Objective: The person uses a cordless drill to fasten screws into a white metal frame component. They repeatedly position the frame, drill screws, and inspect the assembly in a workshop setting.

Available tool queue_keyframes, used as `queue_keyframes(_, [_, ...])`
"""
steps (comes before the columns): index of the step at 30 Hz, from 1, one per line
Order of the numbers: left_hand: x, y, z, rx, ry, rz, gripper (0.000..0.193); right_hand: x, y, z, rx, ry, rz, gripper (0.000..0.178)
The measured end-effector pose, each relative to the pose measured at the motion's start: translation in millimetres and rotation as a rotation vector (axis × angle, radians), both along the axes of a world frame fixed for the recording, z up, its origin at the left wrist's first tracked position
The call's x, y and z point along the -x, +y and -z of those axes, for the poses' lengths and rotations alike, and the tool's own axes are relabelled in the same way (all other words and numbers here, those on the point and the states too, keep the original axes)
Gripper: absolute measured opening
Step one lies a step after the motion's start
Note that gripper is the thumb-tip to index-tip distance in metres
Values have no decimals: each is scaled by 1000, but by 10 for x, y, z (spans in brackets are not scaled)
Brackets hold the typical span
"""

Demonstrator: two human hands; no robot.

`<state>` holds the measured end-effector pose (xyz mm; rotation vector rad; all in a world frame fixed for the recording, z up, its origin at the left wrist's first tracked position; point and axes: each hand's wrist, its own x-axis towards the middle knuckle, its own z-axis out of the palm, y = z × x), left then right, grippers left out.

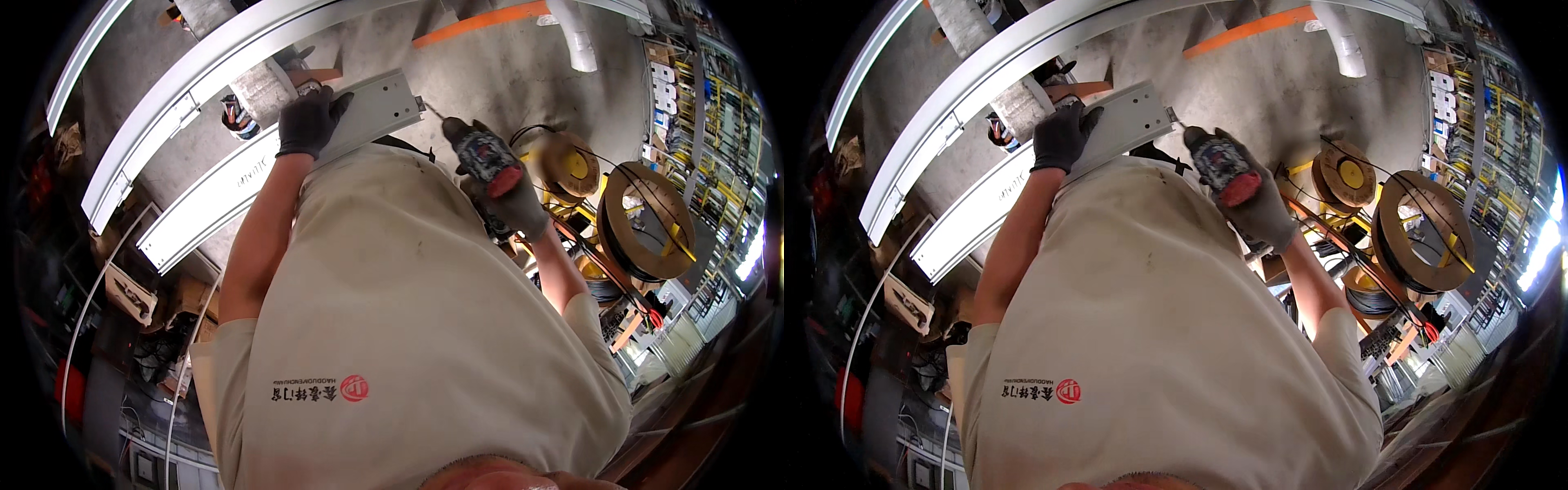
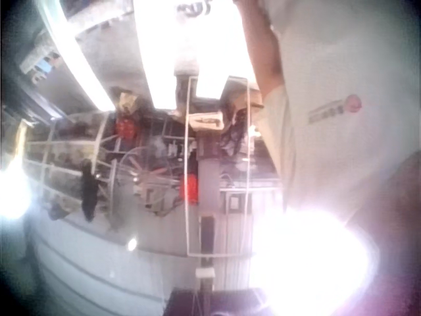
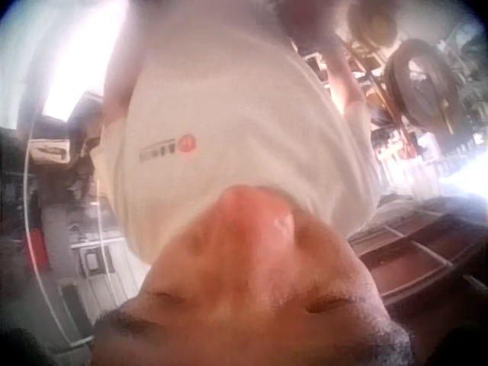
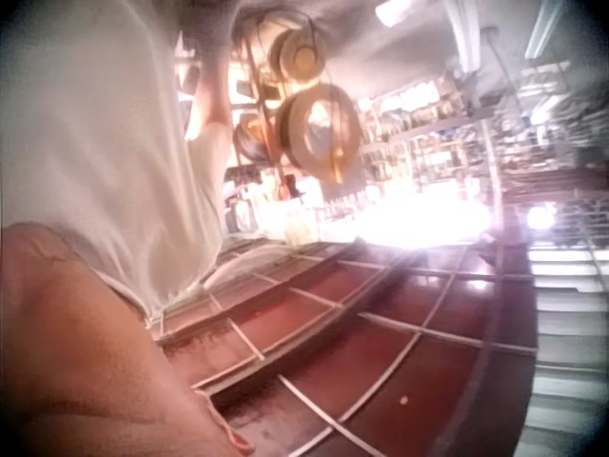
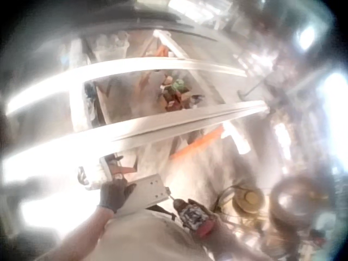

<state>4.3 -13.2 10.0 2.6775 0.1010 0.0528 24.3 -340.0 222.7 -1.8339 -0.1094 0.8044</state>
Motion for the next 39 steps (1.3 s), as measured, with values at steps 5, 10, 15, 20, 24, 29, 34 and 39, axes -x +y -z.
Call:
queue_keyframes(5, [10, 17, 42, -15, -59, 12, 46, -114, 311, 131, 170, -72, -239, 82])
queue_keyframes(10, [31, 22, 102, -2, -79, -3, 48, -197, 450, 157, 304, -56, -308, 70])
queue_keyframes(15, [37, 11, 110, -9, -33, -29, 48, -219, 517, 314, 285, -87, -326, 65])
queue_keyframes(20, [41, 9, 115, -19, -44, -42, 49, -336, 568, 258, 336, -183, -456, 59])
queue_keyframes(24, [37, 21, 143, -12, -80, -35, 48, -353, 608, 290, 265, -137, -421, 57])
queue_keyframes(29, [29, 11, 166, -17, -38, -47, 48, -412, 667, 225, 388, -141, -514, 48])
queue_keyframes(34, [25, 14, 172, -9, -42, -48, 49, -416, 600, 286, 390, -140, -519, 44])
queue_keyframes(39, [25, 25, 205, 35, -62, -47, 49, -373, 553, 292, 398, 13, -388, 44])
